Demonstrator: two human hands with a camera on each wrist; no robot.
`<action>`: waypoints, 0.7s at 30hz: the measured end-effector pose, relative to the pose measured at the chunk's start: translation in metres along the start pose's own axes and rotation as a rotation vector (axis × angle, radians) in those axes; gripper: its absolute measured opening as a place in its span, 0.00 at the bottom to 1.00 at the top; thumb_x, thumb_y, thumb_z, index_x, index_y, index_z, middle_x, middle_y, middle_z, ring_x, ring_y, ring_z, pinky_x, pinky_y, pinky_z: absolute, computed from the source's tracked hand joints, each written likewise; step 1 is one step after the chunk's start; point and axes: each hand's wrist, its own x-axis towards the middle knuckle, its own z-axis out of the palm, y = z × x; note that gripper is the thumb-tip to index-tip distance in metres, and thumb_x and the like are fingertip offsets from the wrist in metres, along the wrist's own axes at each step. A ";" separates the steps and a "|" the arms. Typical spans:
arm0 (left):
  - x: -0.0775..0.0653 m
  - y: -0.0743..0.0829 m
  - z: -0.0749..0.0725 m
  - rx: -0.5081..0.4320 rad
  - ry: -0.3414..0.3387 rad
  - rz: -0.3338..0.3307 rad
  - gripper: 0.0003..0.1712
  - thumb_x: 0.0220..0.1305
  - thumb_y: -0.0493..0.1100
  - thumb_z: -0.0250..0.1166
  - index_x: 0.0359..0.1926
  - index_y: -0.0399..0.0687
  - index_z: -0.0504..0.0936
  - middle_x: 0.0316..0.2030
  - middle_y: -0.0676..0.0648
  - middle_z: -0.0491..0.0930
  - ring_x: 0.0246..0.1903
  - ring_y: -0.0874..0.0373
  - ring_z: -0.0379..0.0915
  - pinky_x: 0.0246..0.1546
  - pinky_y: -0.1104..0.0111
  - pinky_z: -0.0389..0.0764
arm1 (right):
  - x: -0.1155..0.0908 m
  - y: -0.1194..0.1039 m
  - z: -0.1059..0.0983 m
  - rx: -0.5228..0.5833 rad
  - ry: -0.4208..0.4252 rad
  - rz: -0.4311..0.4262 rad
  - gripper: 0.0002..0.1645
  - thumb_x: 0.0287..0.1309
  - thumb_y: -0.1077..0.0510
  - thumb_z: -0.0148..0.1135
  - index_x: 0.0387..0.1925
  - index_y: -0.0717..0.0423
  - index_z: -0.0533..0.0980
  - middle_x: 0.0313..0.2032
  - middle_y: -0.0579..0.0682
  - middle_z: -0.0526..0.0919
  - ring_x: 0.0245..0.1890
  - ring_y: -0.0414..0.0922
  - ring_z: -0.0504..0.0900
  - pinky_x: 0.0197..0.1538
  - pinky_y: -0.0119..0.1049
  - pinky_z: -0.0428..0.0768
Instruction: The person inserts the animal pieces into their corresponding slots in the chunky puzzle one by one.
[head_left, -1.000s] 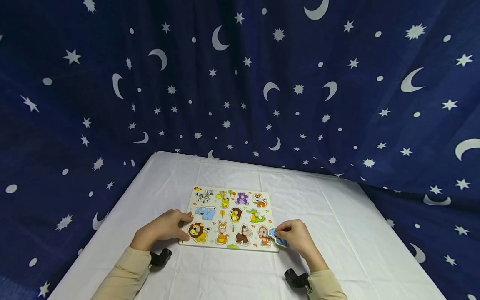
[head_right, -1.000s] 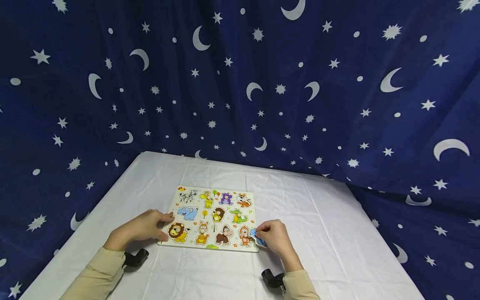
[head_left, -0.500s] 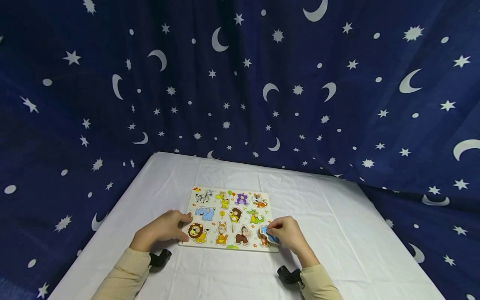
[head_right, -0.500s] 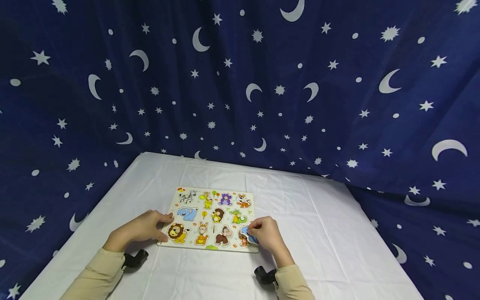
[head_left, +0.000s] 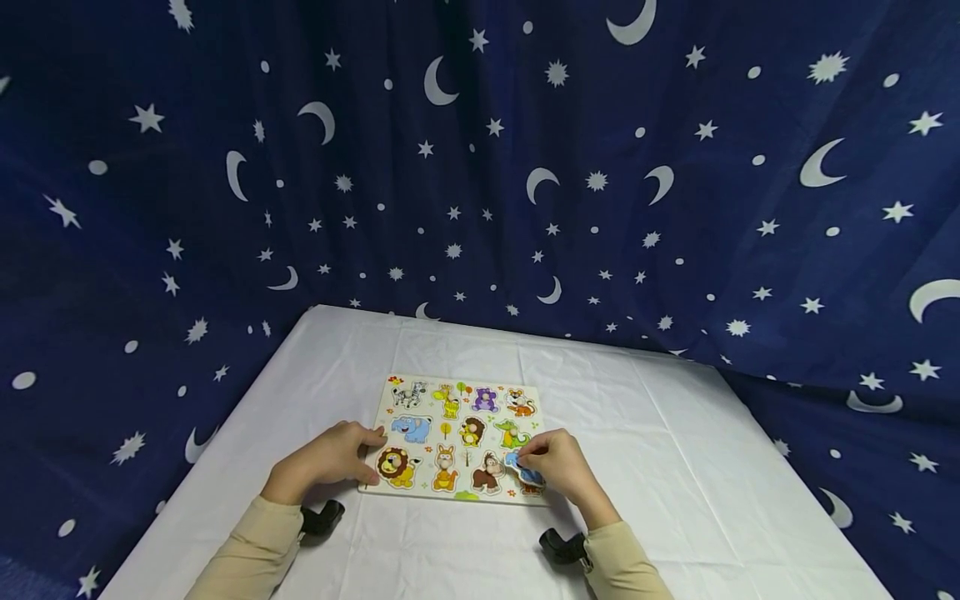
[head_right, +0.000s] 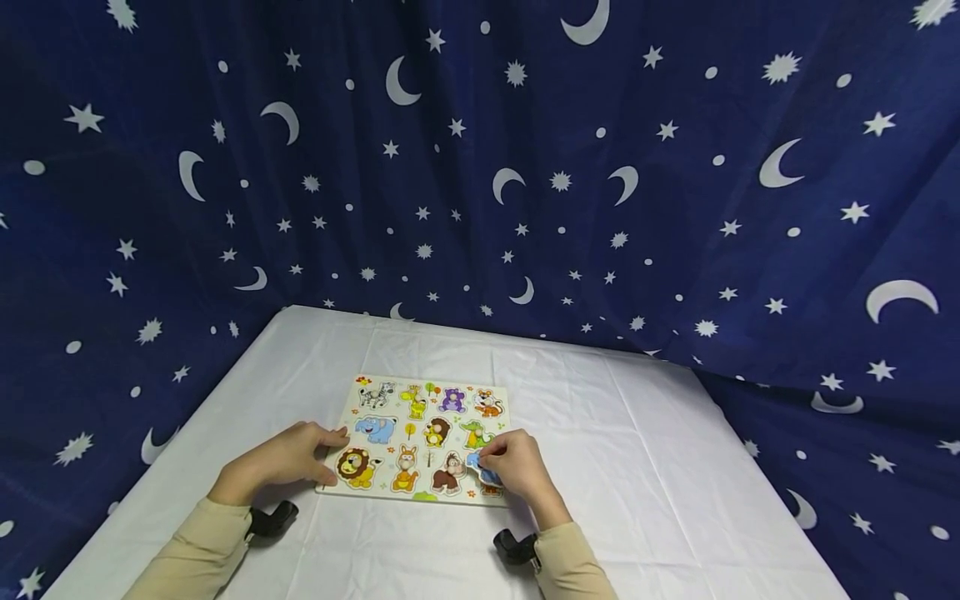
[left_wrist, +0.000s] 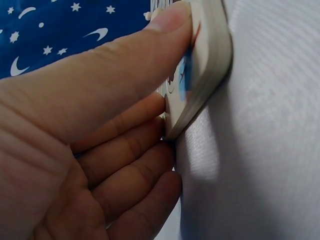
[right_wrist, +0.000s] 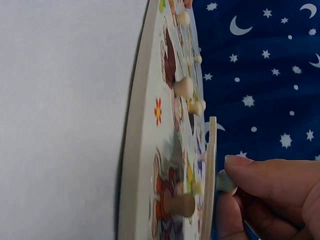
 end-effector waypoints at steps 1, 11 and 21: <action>0.000 0.000 0.000 0.003 -0.002 0.005 0.34 0.35 0.45 0.74 0.49 0.41 0.77 0.56 0.43 0.70 0.59 0.45 0.60 0.59 0.54 0.62 | 0.000 0.000 0.001 0.002 -0.004 -0.001 0.02 0.40 0.63 0.68 0.19 0.58 0.81 0.21 0.46 0.81 0.20 0.37 0.73 0.22 0.28 0.72; -0.001 0.000 0.002 -0.014 -0.016 0.012 0.34 0.36 0.44 0.73 0.49 0.40 0.77 0.57 0.41 0.69 0.59 0.45 0.60 0.59 0.53 0.62 | 0.004 -0.003 0.014 0.003 -0.063 -0.058 0.05 0.42 0.61 0.67 0.21 0.60 0.81 0.21 0.46 0.81 0.21 0.38 0.74 0.24 0.30 0.73; -0.002 0.001 0.001 -0.001 -0.007 0.010 0.34 0.36 0.44 0.73 0.49 0.40 0.77 0.57 0.41 0.69 0.59 0.44 0.60 0.59 0.54 0.62 | 0.012 -0.017 0.028 0.003 -0.087 -0.107 0.03 0.42 0.62 0.66 0.22 0.59 0.81 0.21 0.45 0.82 0.21 0.36 0.74 0.25 0.29 0.74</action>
